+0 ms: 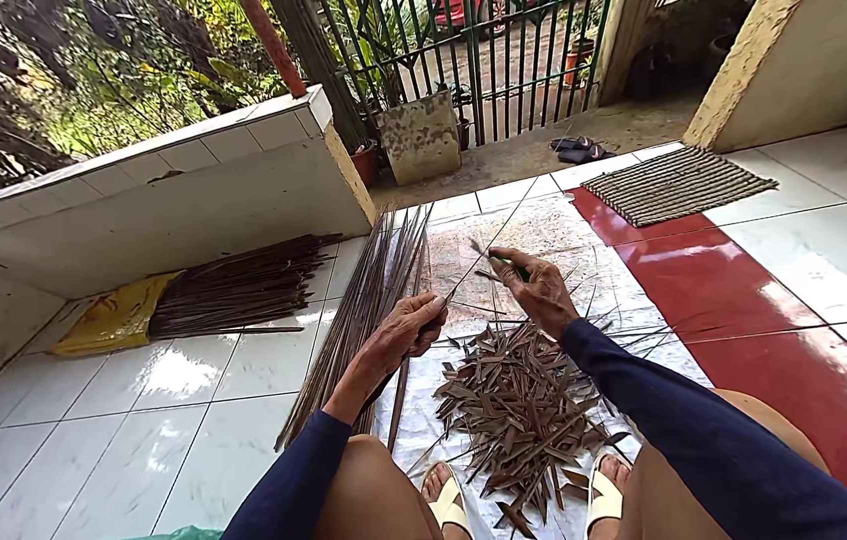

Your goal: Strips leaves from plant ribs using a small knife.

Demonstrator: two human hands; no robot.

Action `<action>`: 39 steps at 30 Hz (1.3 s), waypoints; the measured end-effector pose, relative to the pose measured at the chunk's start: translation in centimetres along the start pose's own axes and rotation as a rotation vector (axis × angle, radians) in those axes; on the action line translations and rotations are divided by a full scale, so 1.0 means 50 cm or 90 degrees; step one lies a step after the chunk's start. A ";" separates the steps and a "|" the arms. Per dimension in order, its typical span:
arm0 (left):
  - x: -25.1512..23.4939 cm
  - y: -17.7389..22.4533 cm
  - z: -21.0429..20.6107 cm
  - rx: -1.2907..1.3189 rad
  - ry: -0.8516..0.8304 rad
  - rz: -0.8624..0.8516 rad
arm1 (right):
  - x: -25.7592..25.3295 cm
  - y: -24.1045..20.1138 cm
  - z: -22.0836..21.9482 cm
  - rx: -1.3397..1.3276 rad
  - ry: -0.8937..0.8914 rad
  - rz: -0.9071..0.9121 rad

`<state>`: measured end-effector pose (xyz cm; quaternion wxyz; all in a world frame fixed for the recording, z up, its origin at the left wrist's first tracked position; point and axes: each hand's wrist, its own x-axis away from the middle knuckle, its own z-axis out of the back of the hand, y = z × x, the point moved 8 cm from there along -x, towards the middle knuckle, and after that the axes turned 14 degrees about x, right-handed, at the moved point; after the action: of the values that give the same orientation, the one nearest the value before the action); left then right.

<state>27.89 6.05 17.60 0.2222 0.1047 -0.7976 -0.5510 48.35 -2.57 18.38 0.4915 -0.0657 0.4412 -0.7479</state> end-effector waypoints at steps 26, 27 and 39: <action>0.012 -0.034 -0.013 0.196 -0.162 0.149 | -0.001 -0.007 0.016 -0.037 0.012 0.060; 0.012 -0.034 -0.013 0.196 -0.158 0.148 | -0.008 -0.002 0.029 -0.043 0.023 0.049; -0.019 0.000 -0.009 -0.011 0.021 -0.027 | 0.023 -0.017 -0.001 -0.083 -0.056 -0.010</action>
<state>28.92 6.06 17.50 0.2244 0.1290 -0.7866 -0.5606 47.17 -3.36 18.57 0.4994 -0.1334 0.4663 -0.7179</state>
